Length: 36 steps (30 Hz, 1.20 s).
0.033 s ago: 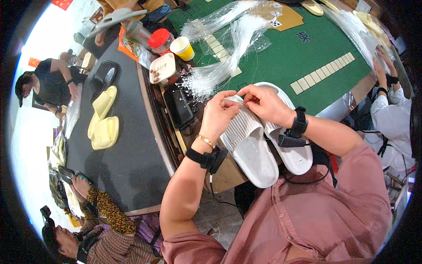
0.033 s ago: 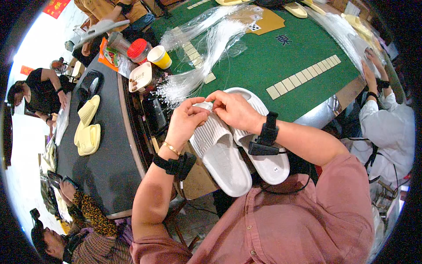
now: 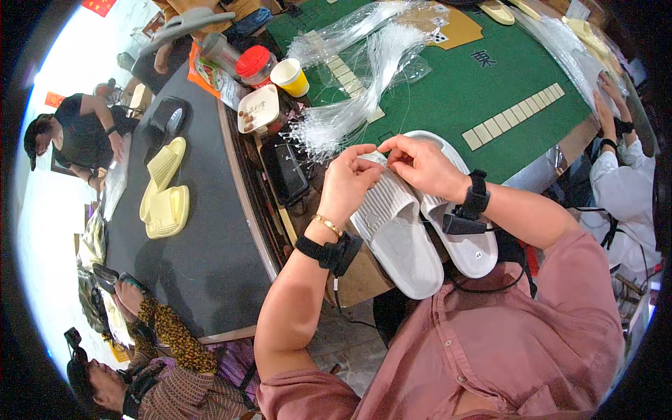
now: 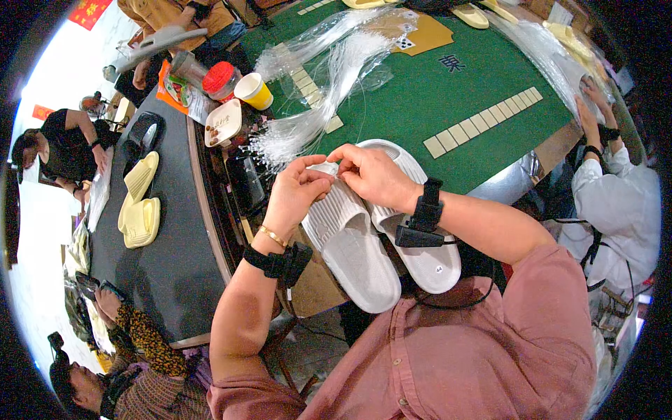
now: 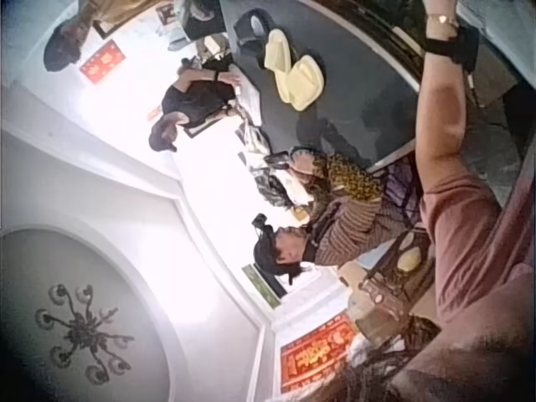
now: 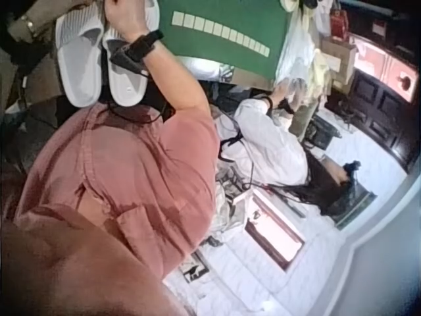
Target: The recorder and several other workers are inspecting and preparing finished slides and footwear for packaging at a production table.
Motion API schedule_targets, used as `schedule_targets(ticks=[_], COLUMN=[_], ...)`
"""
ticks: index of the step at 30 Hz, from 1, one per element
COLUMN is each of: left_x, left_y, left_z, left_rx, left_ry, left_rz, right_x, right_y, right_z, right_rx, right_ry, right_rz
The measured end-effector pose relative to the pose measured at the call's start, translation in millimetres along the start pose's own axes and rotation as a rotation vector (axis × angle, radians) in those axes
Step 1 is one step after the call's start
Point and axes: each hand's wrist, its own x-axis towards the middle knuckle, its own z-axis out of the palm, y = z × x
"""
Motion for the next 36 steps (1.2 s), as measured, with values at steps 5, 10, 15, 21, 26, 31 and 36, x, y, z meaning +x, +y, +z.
schedule_targets(ticks=[5,10,15,21,26,31,36], left_x=[2.0,3.3,3.2,4.1,4.4,5.9,6.5], left_y=[-3.2,-5.6,-6.0,-7.8,-9.5,-11.6,-11.4], left_z=[-0.1,-0.1,0.6,0.1,0.0,0.1,1.2], left_rx=[0.018,0.033,0.051,0.06,0.077,0.059,0.035], left_ry=[0.014,0.015,0.02,0.023,0.024,0.028,0.03], left_rz=[-0.015,-0.002,0.009,0.031,0.042,0.034,0.043], right_x=[-0.8,-0.1,-0.6,-1.0,-1.4,-1.1,-1.4], right_y=[0.7,0.9,0.5,-0.3,0.2,1.5,2.9], right_z=[1.5,1.2,1.5,1.4,2.1,2.2,2.4], right_rx=[0.006,0.01,0.002,0.007,0.027,0.022,0.015], right_ry=[0.02,0.019,0.021,0.024,0.036,0.037,0.037], right_rz=[-0.013,-0.015,-0.015,-0.019,-0.027,-0.034,-0.032])
